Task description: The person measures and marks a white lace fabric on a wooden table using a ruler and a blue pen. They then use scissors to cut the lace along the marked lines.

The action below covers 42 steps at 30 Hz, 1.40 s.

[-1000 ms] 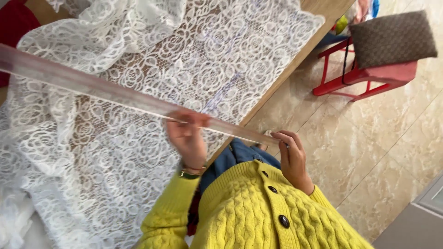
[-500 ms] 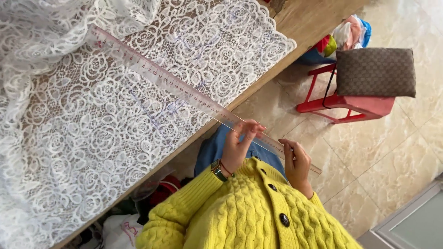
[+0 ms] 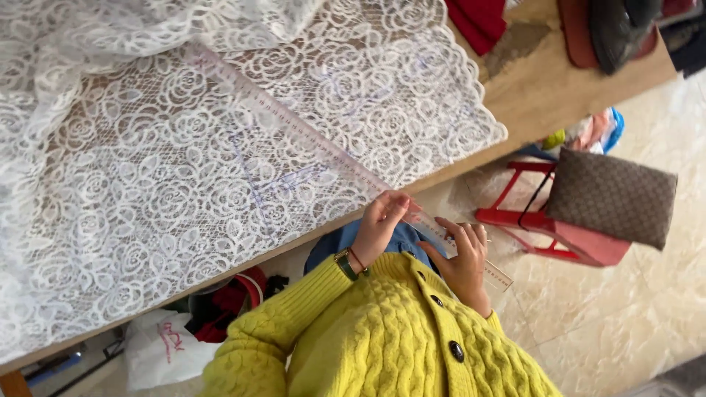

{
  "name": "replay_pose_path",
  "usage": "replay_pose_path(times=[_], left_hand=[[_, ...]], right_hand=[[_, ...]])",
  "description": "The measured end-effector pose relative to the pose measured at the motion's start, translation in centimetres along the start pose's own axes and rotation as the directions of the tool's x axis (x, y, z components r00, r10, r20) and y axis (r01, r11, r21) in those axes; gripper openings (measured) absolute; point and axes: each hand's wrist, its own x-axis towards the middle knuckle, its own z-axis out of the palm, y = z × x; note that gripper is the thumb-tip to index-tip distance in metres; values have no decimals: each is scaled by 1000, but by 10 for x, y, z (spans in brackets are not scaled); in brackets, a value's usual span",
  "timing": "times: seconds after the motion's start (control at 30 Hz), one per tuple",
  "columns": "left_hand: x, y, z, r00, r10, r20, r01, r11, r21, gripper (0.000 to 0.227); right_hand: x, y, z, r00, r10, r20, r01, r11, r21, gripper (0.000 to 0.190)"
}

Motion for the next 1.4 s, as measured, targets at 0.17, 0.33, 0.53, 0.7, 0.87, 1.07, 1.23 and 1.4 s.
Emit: replay_pose_path(times=[0.17,0.33,0.53,0.7,0.87,1.07,1.23,1.4], left_hand=[[22,36,-6,996,61,-62,-57,996,71,22],[30,15,-40,975,125,-181,-107,989,105,21],[18,18,-53,931,204,-304,-202,979,38,25],[17,13,-32,893,227,-388,-161,968,195,20],[34,8,27,944,259,-207,-100,818,567,19],[62,-57,59,884,461,72,-194,222,955,29],[70,-60,89,894,445,60,-57,-21,998,36],[65,-69,106,899,436,-32,89,-109,990,40]], right_hand=[[49,4,9,996,-73,57,72,997,9,39],[77,6,30,980,-158,123,153,987,50,37],[107,14,44,921,-307,240,269,946,179,35],[137,38,32,869,-407,281,356,910,213,31],[190,121,2,927,-318,199,293,945,143,32],[270,259,-19,924,-379,52,382,902,-202,36],[315,268,-22,907,-409,104,421,861,-284,41],[331,257,-32,897,-400,187,442,833,-334,46]])
